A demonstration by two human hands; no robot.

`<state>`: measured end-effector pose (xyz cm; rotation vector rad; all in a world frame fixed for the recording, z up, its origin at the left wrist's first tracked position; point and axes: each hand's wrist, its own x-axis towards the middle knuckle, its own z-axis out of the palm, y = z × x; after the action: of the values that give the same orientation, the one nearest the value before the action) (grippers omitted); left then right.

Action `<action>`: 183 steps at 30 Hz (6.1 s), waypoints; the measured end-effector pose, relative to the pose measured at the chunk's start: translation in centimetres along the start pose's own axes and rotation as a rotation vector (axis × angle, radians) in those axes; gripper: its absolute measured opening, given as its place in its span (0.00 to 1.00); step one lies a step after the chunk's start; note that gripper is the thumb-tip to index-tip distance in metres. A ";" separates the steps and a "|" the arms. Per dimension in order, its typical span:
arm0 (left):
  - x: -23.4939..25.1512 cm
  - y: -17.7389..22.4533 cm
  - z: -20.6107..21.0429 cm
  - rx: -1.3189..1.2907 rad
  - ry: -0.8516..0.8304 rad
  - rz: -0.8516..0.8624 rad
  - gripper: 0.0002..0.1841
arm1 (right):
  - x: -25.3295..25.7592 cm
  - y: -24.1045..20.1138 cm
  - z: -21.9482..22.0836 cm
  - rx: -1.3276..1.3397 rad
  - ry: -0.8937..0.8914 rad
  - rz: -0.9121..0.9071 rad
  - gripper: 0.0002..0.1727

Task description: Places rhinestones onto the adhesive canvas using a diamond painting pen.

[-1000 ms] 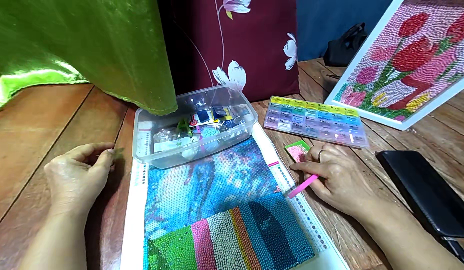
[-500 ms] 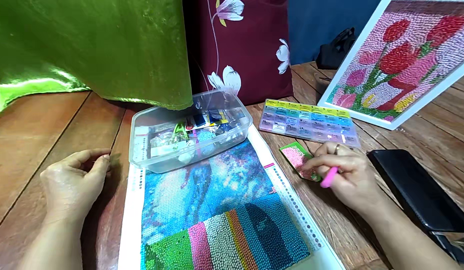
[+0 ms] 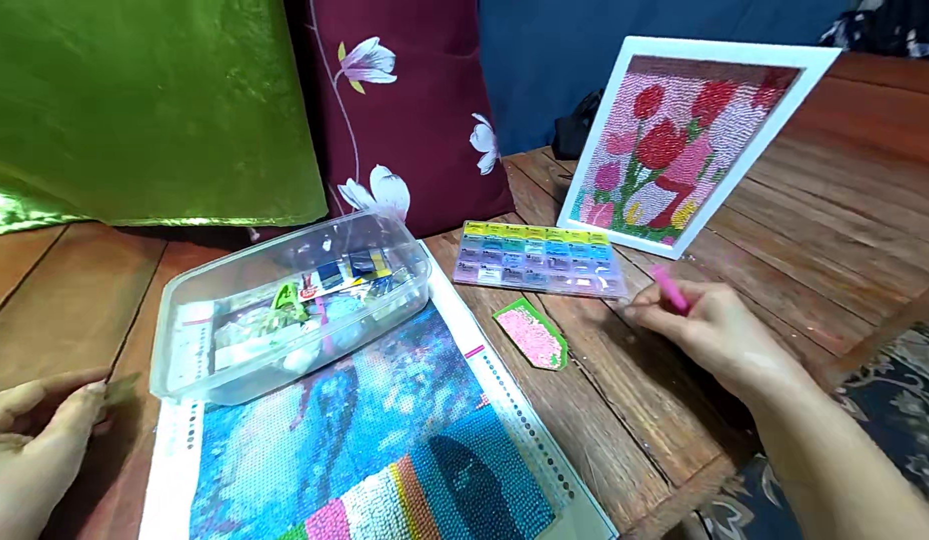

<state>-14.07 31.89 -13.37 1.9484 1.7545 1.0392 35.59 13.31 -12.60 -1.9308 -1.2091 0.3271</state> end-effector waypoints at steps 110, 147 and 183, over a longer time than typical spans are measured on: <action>0.1 -1.3 0.2 0.062 0.033 -0.046 0.14 | -0.3 0.5 7.7 0.082 0.082 -0.485 0.19; -0.1 -1.2 0.3 0.057 0.042 -0.029 0.12 | -0.4 -0.1 7.4 0.284 0.001 -0.322 0.16; 0.7 -3.9 0.3 0.038 0.048 -0.044 0.15 | -0.3 0.6 7.8 0.111 -0.005 -0.483 0.17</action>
<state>-16.66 33.39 -15.96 1.9129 1.8471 1.0531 31.19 16.82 -18.11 -1.4856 -1.5749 0.1387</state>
